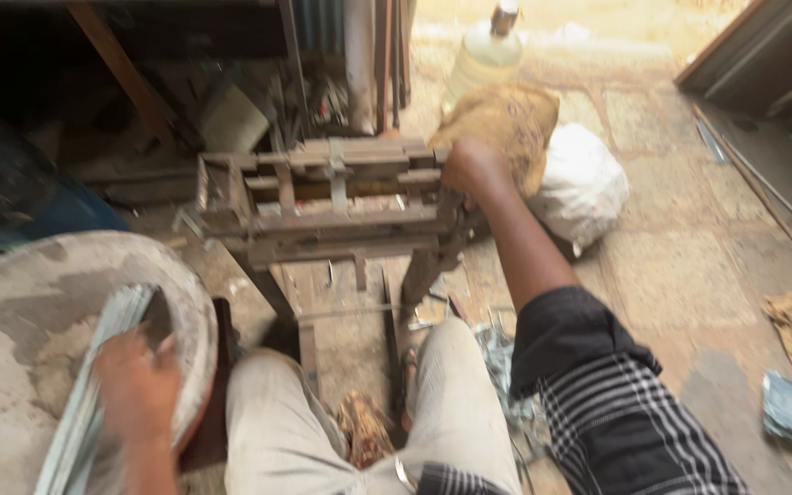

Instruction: The person feeds thin metal strips into a manual shearing machine, pulls the lever to cut them, and drops the finished pieces into a large round basin.

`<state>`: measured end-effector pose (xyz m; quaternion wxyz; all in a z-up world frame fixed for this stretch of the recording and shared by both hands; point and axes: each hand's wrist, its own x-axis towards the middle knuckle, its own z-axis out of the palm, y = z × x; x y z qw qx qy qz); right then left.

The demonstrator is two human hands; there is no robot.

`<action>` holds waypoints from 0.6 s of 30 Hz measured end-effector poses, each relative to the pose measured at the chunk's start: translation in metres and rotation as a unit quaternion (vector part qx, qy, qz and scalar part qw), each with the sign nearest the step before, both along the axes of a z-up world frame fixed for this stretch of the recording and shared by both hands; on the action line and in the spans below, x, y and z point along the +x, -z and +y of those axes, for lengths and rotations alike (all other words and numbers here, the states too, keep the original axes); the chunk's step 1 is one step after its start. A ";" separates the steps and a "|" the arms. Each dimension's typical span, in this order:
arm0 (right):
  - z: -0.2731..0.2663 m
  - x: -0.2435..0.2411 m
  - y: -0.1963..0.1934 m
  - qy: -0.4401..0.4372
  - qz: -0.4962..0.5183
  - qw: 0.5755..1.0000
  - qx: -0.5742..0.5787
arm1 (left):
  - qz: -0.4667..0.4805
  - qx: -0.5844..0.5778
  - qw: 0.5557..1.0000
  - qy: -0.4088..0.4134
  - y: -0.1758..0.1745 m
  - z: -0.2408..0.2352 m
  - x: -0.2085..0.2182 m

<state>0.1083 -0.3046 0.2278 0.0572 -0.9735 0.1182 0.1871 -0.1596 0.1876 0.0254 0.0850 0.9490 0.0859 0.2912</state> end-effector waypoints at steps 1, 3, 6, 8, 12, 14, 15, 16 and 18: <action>0.002 -0.009 -0.003 0.003 -0.039 0.999 0.010 | 0.017 -0.003 0.998 -0.065 0.008 0.021 -0.009; 0.005 -0.019 -0.011 0.003 -0.084 0.996 0.024 | 0.068 -0.003 0.983 -0.173 0.029 0.051 -0.024; 0.011 -0.024 -0.017 -0.012 -0.104 0.994 0.010 | 0.231 -0.037 0.937 -0.259 0.066 0.076 -0.022; 0.011 -0.023 -0.019 -0.014 -0.097 0.995 0.005 | 0.210 -0.002 0.942 -0.261 0.085 0.083 -0.022; 0.018 -0.025 -0.026 0.005 -0.059 0.998 0.015 | 0.164 -0.086 0.953 -0.238 0.090 0.099 -0.013; 0.022 -0.029 -0.032 0.024 -0.057 0.998 0.027 | 0.198 -0.138 0.935 -0.260 0.082 0.102 -0.001; 0.023 -0.032 -0.034 0.035 -0.060 0.997 0.039 | 0.219 -0.162 0.922 -0.274 0.077 0.100 0.006; 0.024 -0.034 -0.036 0.049 -0.060 0.996 0.051 | 0.228 -0.175 0.916 -0.281 0.070 0.100 0.014; 0.025 -0.036 -0.040 0.038 -0.060 0.997 0.041 | 0.244 -0.201 0.904 -0.290 0.058 0.096 0.029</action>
